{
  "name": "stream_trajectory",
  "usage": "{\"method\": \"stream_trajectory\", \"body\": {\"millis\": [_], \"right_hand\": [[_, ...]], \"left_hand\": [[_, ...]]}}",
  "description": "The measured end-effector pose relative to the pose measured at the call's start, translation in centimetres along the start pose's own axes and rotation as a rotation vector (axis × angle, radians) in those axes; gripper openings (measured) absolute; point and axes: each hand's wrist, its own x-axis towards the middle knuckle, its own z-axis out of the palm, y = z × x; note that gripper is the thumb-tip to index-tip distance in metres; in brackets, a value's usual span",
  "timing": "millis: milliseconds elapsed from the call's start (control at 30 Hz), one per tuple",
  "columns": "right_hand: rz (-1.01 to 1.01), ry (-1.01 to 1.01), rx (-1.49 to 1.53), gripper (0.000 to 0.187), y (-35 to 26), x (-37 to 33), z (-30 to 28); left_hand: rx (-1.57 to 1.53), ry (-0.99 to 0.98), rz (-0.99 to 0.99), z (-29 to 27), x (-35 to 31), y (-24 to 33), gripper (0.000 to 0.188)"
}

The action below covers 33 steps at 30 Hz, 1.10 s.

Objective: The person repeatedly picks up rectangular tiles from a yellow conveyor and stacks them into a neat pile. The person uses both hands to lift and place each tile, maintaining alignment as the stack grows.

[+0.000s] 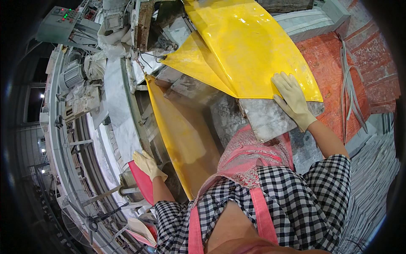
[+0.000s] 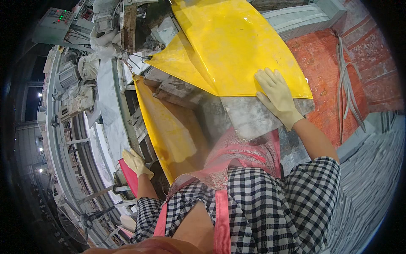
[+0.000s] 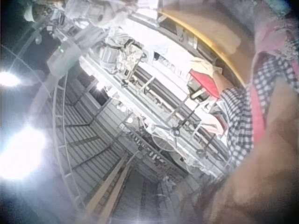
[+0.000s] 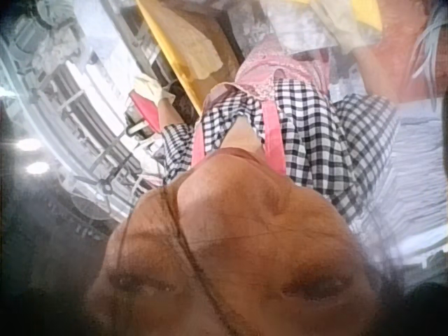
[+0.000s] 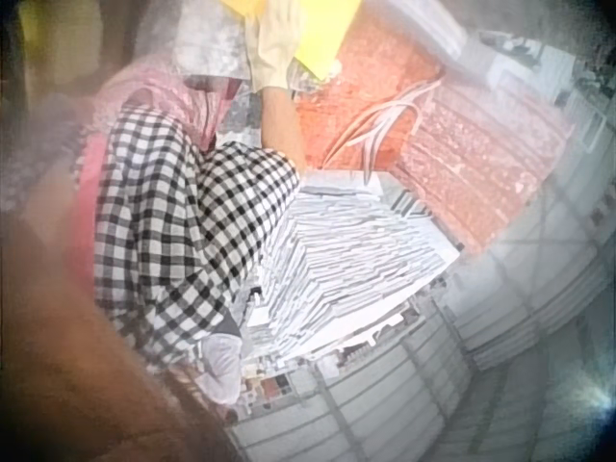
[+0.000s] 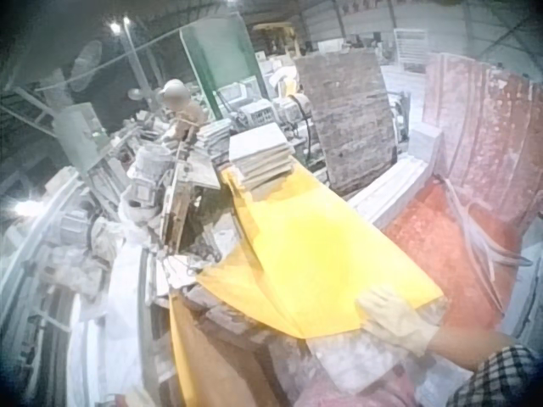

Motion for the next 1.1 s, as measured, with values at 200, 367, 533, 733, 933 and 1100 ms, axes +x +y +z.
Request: {"method": "stream_trajectory", "body": {"millis": [200, 367, 533, 733, 933, 1100], "right_hand": [[-0.001, -0.004, -0.003, 0.055, 0.0, 0.1, 0.0], [0.001, -0.006, -0.009, 0.054, 0.0, 0.1, 0.1], [0.003, -0.007, 0.002, 0.055, 0.1, 0.0, 0.1], [-0.002, 0.010, 0.003, 0.055, 0.3, 0.0, 0.3], [-0.005, -0.002, -0.006, 0.054, 0.2, 0.0, 0.1], [-0.003, -0.009, -0.005, 0.055, 0.1, 0.0, 0.0]], "left_hand": [[0.031, -0.016, -0.006, -0.6, 0.0, 0.5, 0.057], [0.078, -0.013, 0.007, -1.1, 0.0, 0.8, 0.057], [0.106, 0.025, 0.042, -1.3, -0.1, 1.0, 0.057], [0.063, 0.017, 0.014, -0.8, -0.1, 0.7, 0.057], [0.086, -0.006, -0.005, -0.7, 0.0, 0.6, 0.057], [0.068, -0.020, -0.017, -0.9, -0.1, 0.8, 0.056]]}}
